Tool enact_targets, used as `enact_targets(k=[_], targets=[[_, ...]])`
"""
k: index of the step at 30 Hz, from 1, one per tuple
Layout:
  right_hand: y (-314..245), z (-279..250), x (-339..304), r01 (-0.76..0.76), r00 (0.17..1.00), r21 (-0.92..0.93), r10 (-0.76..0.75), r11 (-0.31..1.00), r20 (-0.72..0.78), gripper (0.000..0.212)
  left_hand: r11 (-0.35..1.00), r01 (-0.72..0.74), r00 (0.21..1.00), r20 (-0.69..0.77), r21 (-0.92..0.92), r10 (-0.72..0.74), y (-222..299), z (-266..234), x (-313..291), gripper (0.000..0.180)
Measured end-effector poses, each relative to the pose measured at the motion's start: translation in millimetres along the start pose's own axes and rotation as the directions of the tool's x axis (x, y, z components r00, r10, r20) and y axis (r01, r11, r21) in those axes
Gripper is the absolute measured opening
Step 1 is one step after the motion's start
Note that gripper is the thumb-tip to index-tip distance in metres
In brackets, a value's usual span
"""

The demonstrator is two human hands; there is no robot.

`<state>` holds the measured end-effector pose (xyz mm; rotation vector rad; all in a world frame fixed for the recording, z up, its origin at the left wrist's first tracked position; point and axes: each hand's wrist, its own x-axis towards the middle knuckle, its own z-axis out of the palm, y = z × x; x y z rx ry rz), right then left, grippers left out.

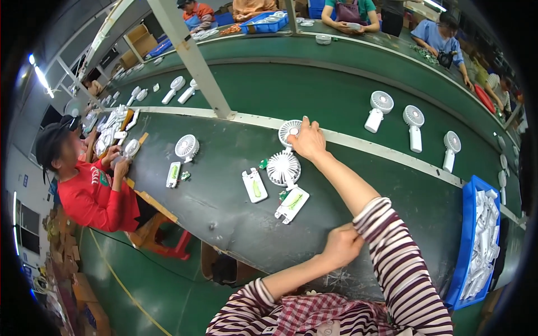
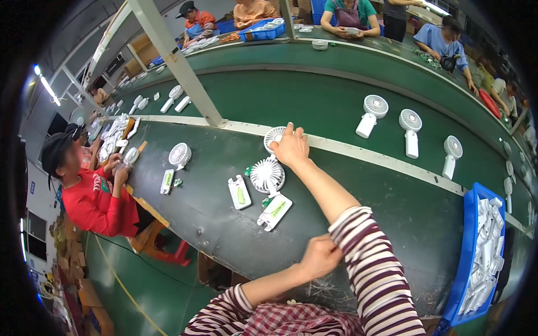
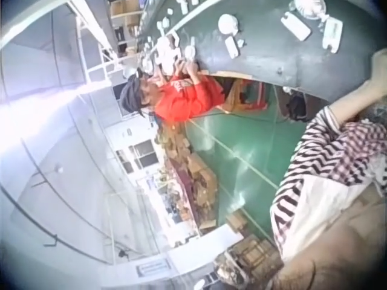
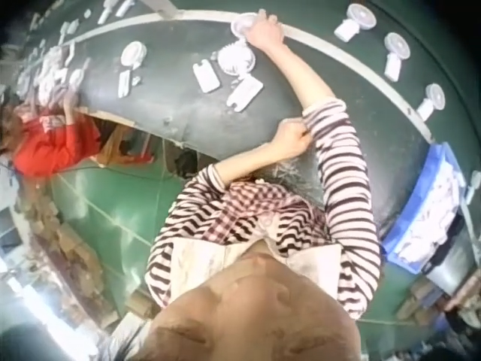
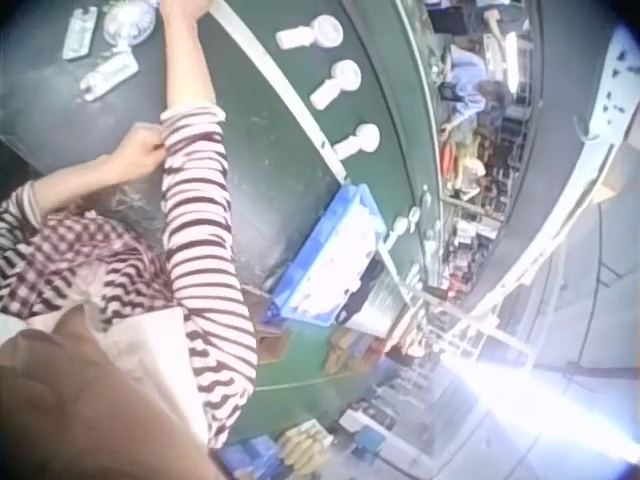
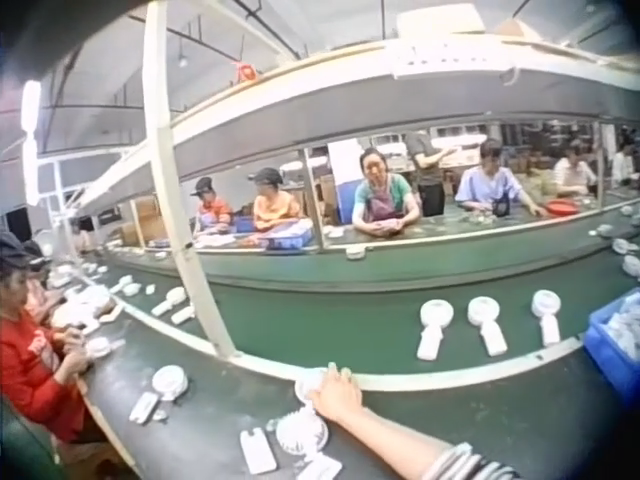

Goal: The person assembles portable electric fans by fitting circuit boards and wiring into handle casings, snapping on plastic cover plates by hand, and placing the assembled fans onto a conveyor belt.

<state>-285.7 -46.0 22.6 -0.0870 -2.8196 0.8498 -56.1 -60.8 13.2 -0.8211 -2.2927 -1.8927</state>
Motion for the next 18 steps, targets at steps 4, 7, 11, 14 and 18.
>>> enact_targets(k=[4, 7, 11, 14, 18], targets=[[-14.3, 11.4, 1.2, -0.148, 0.975, -0.047, 0.154, 0.988, 0.157, 0.097, 0.928, -0.106, 0.972, -0.159, 0.358, 0.172, -1.1, -59.3, -5.0, 0.021], [-10.8, 2.3, -5.3, -0.177, 0.969, -0.049, 0.183, 0.983, 0.164, 0.100, 0.787, -0.023, 0.982, -0.136, 0.616, 0.135, -12.3, -90.7, 4.1, 0.040], [14.4, -10.2, -20.3, -0.196, 0.978, 0.043, 0.191, 0.980, 0.087, 0.090, 0.660, -0.022, 0.998, -0.016, 0.751, 0.052, -40.3, -106.5, 5.7, 0.042], [45.8, -29.7, -41.3, -0.218, 0.976, 0.089, 0.218, 0.972, 0.008, 0.077, 0.653, -0.092, 0.996, 0.082, 0.752, 0.046, -49.2, -111.0, -8.2, 0.034], [90.0, -66.4, -83.7, -0.318, 0.939, 0.351, 0.344, 0.881, -0.014, 0.077, 0.666, -0.113, 0.993, 0.099, 0.737, 0.059, -50.5, -120.4, -29.6, 0.024]])
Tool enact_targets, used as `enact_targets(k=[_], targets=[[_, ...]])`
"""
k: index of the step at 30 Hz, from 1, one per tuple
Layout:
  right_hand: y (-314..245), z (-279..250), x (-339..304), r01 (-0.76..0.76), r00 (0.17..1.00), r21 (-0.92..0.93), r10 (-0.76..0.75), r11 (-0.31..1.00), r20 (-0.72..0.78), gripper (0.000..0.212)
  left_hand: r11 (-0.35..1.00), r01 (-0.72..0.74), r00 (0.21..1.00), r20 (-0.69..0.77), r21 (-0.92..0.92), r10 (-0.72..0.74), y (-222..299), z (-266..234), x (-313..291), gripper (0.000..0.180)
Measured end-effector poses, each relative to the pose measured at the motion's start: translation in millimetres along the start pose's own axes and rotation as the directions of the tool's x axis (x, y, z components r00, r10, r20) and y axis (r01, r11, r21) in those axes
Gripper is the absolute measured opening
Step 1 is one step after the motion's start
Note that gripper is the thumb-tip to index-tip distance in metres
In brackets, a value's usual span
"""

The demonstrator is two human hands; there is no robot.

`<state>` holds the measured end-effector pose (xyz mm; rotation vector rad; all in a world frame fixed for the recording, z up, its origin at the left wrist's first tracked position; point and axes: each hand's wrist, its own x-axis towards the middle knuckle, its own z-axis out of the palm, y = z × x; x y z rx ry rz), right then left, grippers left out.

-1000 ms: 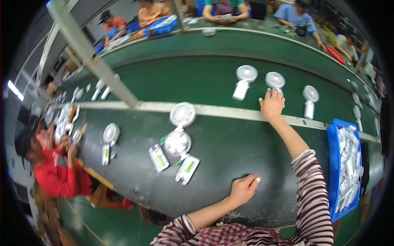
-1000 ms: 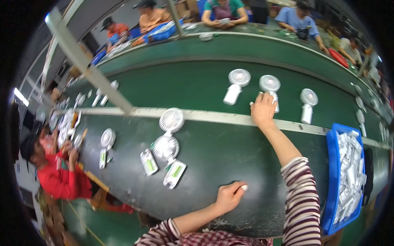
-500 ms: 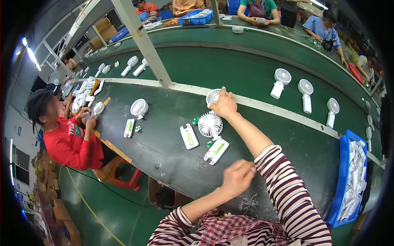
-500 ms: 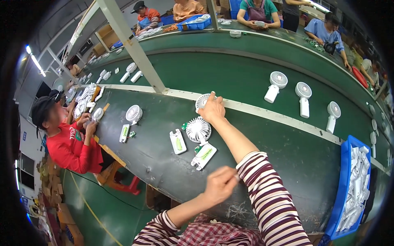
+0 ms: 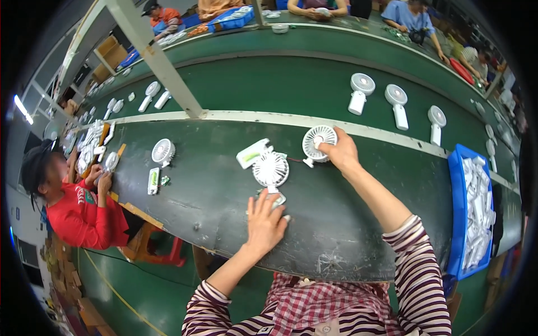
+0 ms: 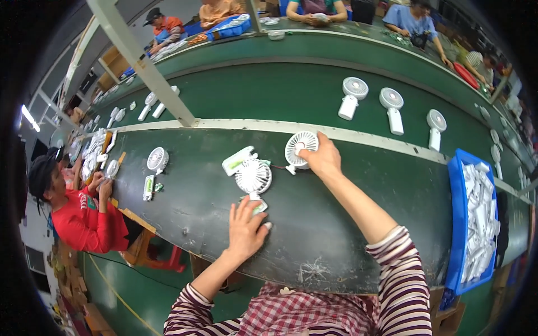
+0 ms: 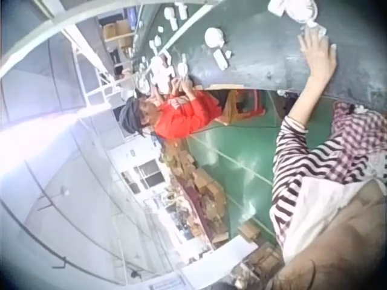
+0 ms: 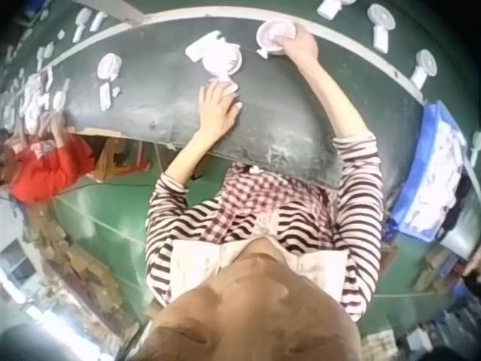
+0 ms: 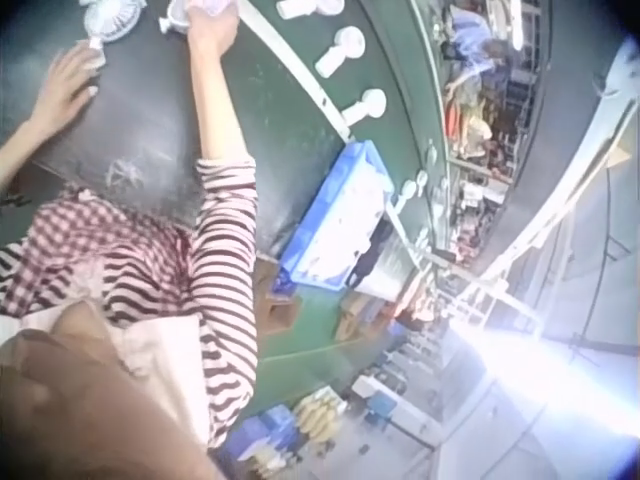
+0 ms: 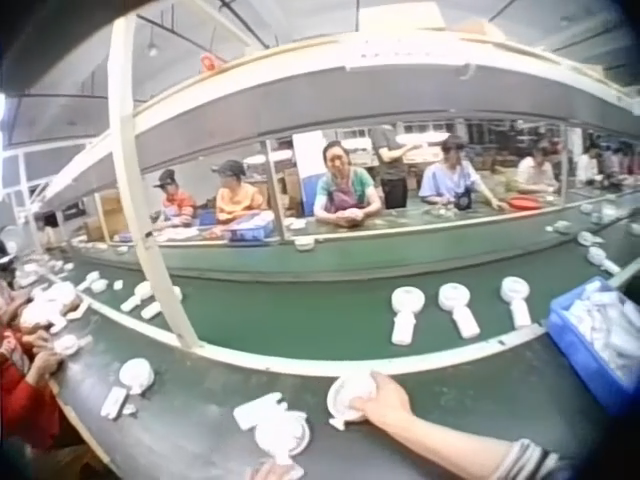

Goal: The person assembles portable electric fans by fitting circuit boards and wiring into handle casings, snapping on plastic cover plates by hand, and placing the assembled fans onto a conveyor belt.

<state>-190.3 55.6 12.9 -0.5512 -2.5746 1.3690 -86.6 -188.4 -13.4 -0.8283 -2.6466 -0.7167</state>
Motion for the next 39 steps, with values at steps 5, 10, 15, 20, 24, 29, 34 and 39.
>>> enact_targets(k=[5, 10, 15, 20, 24, 29, 34, 39], targets=[[66.7, -82.6, -62.0, -0.009, 0.983, 0.007, 0.010, 1.000, -0.185, 0.070, 0.992, 0.067, 0.996, -0.061, 0.106, -0.061, -18.8, -8.3, -8.6, 0.022], [107.4, -147.7, -130.3, -0.183, 0.974, 0.154, 0.200, 0.971, -0.104, 0.072, 0.991, 0.046, 0.984, -0.177, 0.124, -0.024, -5.6, -28.8, 8.7, 0.012], [128.3, -174.1, -162.4, -0.150, 0.974, 0.200, 0.179, 0.968, -0.138, 0.074, 0.924, -0.259, 0.961, 0.020, -0.281, 0.275, 67.1, -1.8, 91.2, 0.029], [118.4, -183.6, -175.3, -0.185, 0.973, -0.166, 0.157, 0.969, -0.168, 0.074, 0.732, -0.615, 0.700, 0.226, -0.293, 0.678, 134.6, 75.2, 168.9, 0.048], [115.2, -198.0, -185.4, 0.314, 0.918, -0.481, -0.392, 0.819, -0.068, 0.081, 0.634, -0.683, 0.518, 0.371, -0.364, 0.771, 162.4, 115.3, 203.4, 0.051], [126.5, -205.0, -165.6, 0.525, 0.850, -0.495, -0.457, 0.693, 0.261, 0.074, 0.630, -0.699, 0.285, 0.677, -0.338, 0.679, 177.5, 126.2, 219.7, 0.053], [137.4, -205.3, -156.9, 0.551, 0.828, -0.446, -0.530, 0.706, 0.184, 0.067, 0.756, -0.614, 0.400, 0.736, -0.227, 0.546, 164.1, 119.2, 214.6, 0.025], [146.6, -201.9, -171.8, 0.377, 0.903, 0.038, -0.358, 0.925, -0.236, 0.066, 0.939, -0.047, 0.614, 0.731, -0.341, 0.296, 133.6, 94.9, 178.5, 0.020]])
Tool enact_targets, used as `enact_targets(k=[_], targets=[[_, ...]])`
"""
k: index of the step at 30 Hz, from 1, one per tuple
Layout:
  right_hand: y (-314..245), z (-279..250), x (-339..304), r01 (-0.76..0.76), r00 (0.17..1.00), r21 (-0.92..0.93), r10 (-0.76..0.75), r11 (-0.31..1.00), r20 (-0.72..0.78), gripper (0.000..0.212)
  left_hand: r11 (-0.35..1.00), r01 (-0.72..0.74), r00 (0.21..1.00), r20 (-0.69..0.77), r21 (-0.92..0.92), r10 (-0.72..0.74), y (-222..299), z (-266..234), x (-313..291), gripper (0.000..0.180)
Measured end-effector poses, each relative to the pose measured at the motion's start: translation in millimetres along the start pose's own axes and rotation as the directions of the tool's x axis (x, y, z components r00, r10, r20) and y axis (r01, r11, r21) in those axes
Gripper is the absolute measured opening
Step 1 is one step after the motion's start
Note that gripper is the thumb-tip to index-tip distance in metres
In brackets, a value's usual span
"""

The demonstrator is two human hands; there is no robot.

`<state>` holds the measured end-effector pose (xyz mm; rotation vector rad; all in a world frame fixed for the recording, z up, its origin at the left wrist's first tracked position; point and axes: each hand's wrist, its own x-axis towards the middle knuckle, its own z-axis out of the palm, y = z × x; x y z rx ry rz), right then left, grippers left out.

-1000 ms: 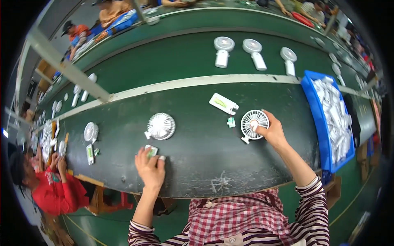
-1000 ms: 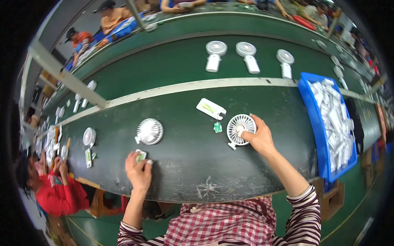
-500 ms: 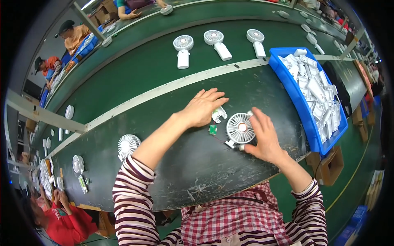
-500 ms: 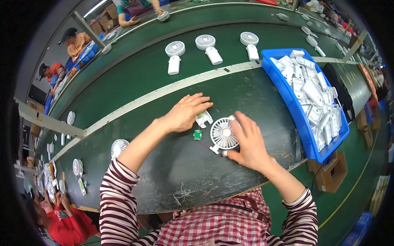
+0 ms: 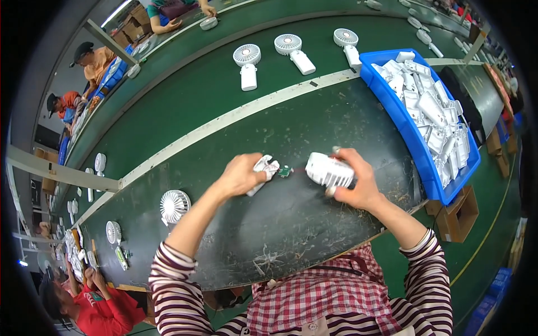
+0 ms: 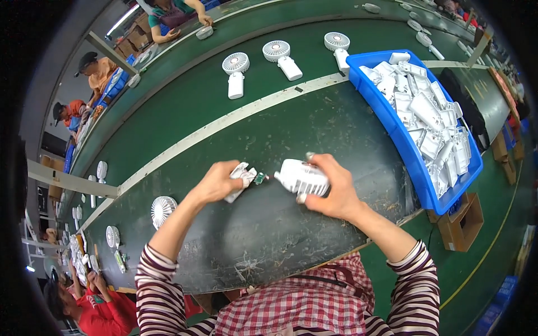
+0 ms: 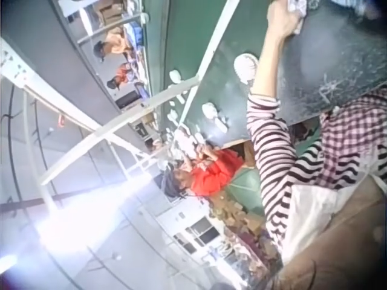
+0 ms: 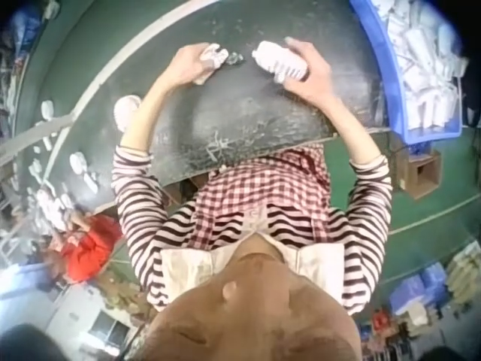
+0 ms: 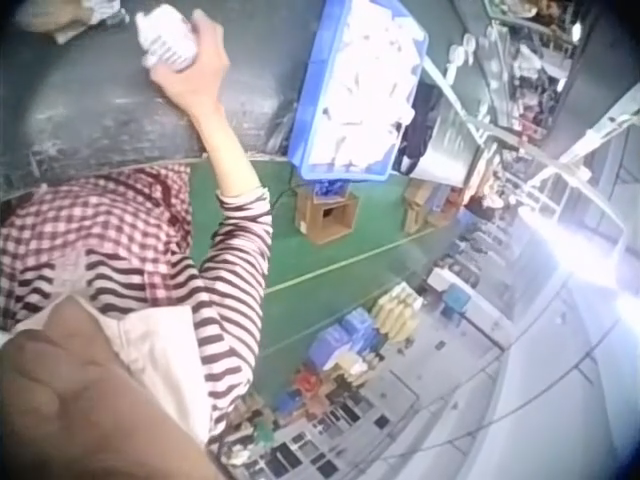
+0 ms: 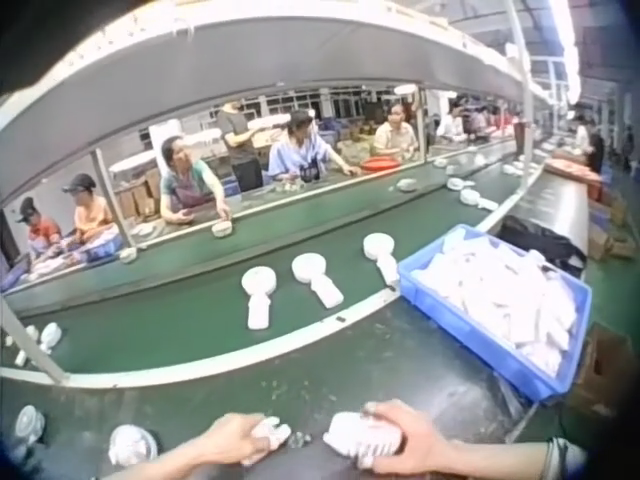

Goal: The person assembles portable electric fans by fitting circuit boards and wiring into handle casings, snapping on plastic cover plates by hand, and placing the assembled fans onto a conveyor belt.

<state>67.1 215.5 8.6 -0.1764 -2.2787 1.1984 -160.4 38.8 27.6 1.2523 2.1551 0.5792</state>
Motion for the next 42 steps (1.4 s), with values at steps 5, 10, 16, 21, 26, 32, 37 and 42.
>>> enact_targets(k=[5, 10, 16, 21, 26, 32, 37, 42], targets=[[-19.3, 11.7, 7.1, -0.263, 0.887, 0.498, 0.410, 0.827, -0.212, 0.057, 0.458, 0.221, 0.975, 0.178, -0.861, -0.135, 3.9, 33.9, -70.3, 0.024], [-18.1, 17.9, 22.1, -0.310, 0.824, 0.716, 0.552, 0.625, -0.125, 0.046, 0.004, 0.155, 0.971, 0.152, -0.988, -0.184, 4.7, 68.6, -113.2, 0.025], [-41.3, 33.1, 30.6, -0.441, 0.835, 0.751, 0.531, 0.492, 0.142, 0.042, -0.047, 0.168, 0.799, 0.165, -0.985, -0.578, 16.9, 78.6, -126.3, 0.032], [-51.3, 45.8, 45.5, -0.540, 0.823, 0.704, 0.463, 0.461, 0.329, 0.036, 0.032, 0.233, 0.827, 0.181, -0.972, -0.532, 19.6, 81.2, -125.9, 0.023], [-52.5, 81.5, 49.6, -0.546, 0.837, 0.528, 0.439, 0.650, 0.325, 0.026, 0.095, 0.255, 0.910, 0.206, -0.962, -0.360, 33.3, 86.6, -126.4, 0.034], [-44.0, 92.8, 56.5, -0.492, 0.854, 0.338, 0.370, 0.802, 0.366, 0.032, 0.201, 0.213, 0.963, 0.170, -0.956, -0.209, 38.3, 86.4, -128.1, 0.031], [-40.5, 91.3, 53.1, -0.465, 0.869, 0.325, 0.353, 0.823, 0.347, 0.030, 0.202, 0.148, 0.971, 0.103, -0.968, -0.217, 39.6, 84.6, -125.0, 0.025], [-39.4, 91.7, 53.2, -0.384, 0.897, 0.245, 0.298, 0.890, 0.326, 0.032, 0.451, 0.152, 0.962, 0.027, -0.880, -0.271, 39.6, 87.5, -116.1, 0.027]])
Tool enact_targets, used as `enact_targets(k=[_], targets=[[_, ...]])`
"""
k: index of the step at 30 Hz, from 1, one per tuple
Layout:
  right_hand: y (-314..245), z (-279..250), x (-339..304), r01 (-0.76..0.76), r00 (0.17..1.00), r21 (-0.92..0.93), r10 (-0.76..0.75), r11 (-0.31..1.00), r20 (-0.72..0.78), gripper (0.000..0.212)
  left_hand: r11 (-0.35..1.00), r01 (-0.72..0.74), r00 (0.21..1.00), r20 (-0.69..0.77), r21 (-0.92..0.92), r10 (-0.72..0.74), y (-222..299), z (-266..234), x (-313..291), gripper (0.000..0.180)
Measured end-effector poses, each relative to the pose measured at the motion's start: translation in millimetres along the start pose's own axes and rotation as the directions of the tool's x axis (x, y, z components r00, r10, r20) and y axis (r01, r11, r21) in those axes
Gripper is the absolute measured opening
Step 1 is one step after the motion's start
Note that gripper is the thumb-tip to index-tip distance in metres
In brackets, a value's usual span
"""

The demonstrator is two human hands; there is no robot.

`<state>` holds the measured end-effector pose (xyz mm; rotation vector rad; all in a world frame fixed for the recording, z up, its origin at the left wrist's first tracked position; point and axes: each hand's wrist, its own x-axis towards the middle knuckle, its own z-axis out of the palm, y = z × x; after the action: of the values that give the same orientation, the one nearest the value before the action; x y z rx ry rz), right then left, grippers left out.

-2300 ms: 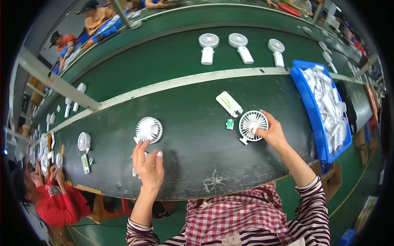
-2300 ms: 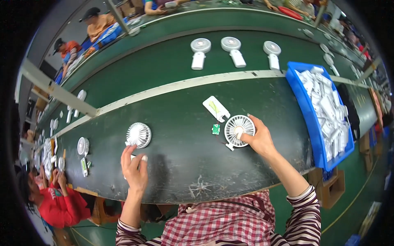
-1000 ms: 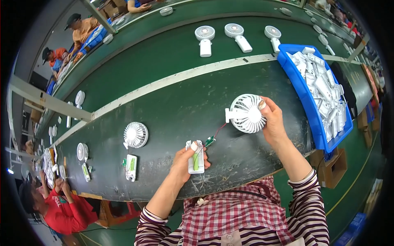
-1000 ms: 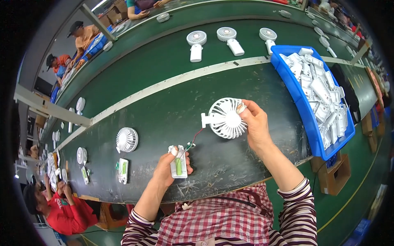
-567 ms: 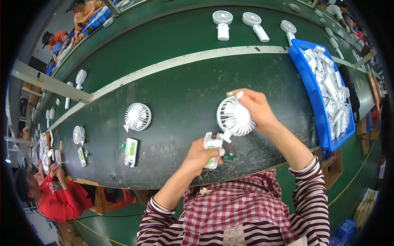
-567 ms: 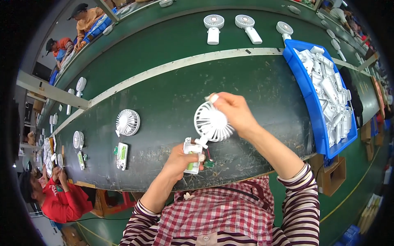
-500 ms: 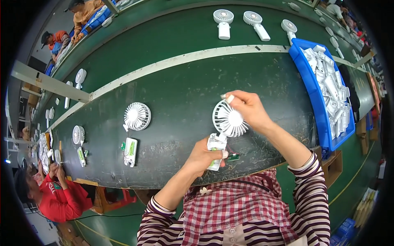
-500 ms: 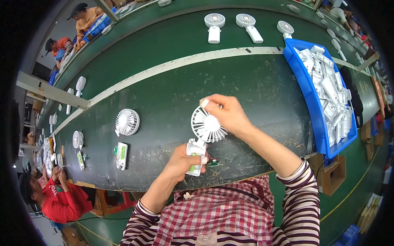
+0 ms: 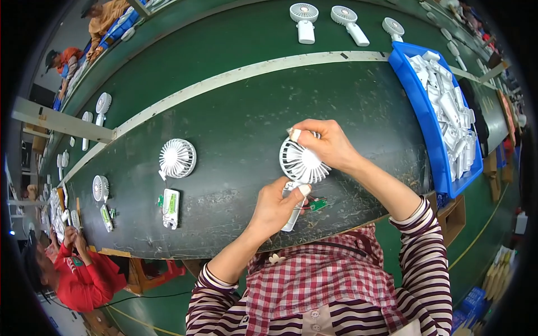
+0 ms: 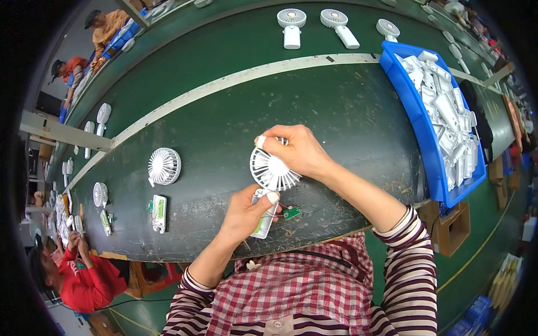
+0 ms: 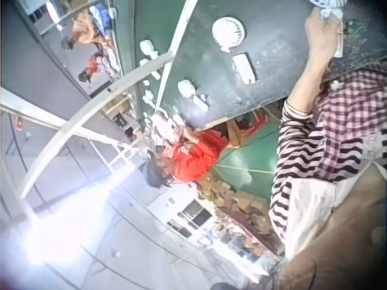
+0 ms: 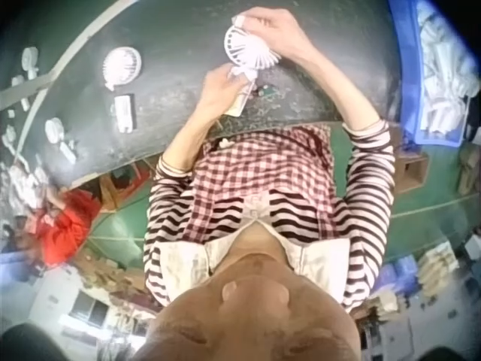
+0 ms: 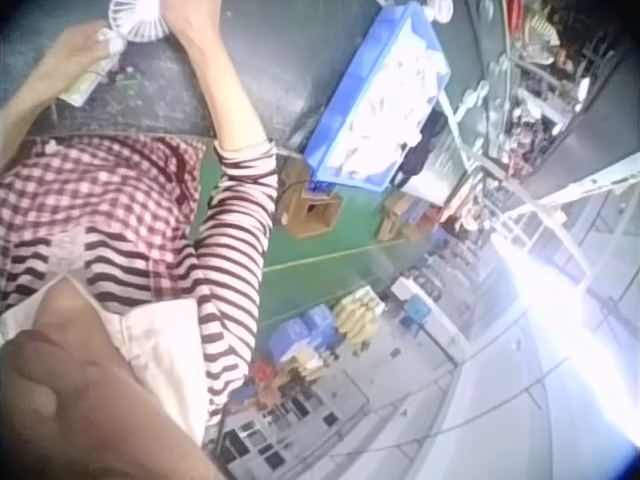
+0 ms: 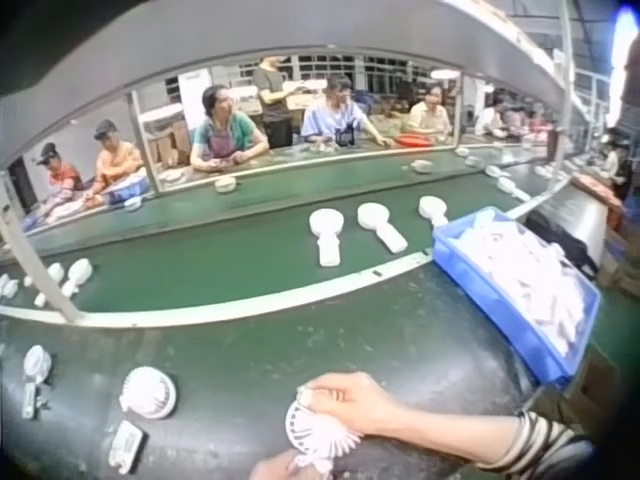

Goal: The person assembles portable electric fans by fitting circuit boards and wiring into handle casings, snapping on plastic cover plates by hand, and placing the assembled fans onto a conveyor belt.

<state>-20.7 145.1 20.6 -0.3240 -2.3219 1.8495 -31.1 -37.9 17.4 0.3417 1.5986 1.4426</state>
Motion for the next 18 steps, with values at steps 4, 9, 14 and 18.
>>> enact_targets(k=[4, 9, 14, 18], targets=[[-10.3, -0.7, 2.8, -0.051, 0.996, -0.061, 0.055, 0.997, 0.068, 0.029, 0.993, -0.108, 0.990, -0.089, 0.050, 0.112, -9.3, 0.9, 0.1, 0.024], [-6.1, -7.6, -9.8, 0.220, 0.971, -0.157, -0.232, 0.963, -0.065, 0.037, 0.939, 0.082, 0.992, -0.060, -0.334, -0.108, -2.5, -9.2, -2.6, 0.022], [1.3, -5.7, -69.5, 0.663, 0.618, -0.650, -0.761, 0.371, 0.196, 0.038, 0.799, 0.144, 0.989, 0.060, -0.584, -0.135, 1.0, -29.3, -6.0, 0.026], [4.1, 14.6, -70.3, 0.709, 0.552, -0.613, -0.816, 0.348, 0.175, 0.034, 0.737, 0.183, 0.980, 0.064, -0.651, -0.187, -6.6, -21.1, -7.3, 0.025]])
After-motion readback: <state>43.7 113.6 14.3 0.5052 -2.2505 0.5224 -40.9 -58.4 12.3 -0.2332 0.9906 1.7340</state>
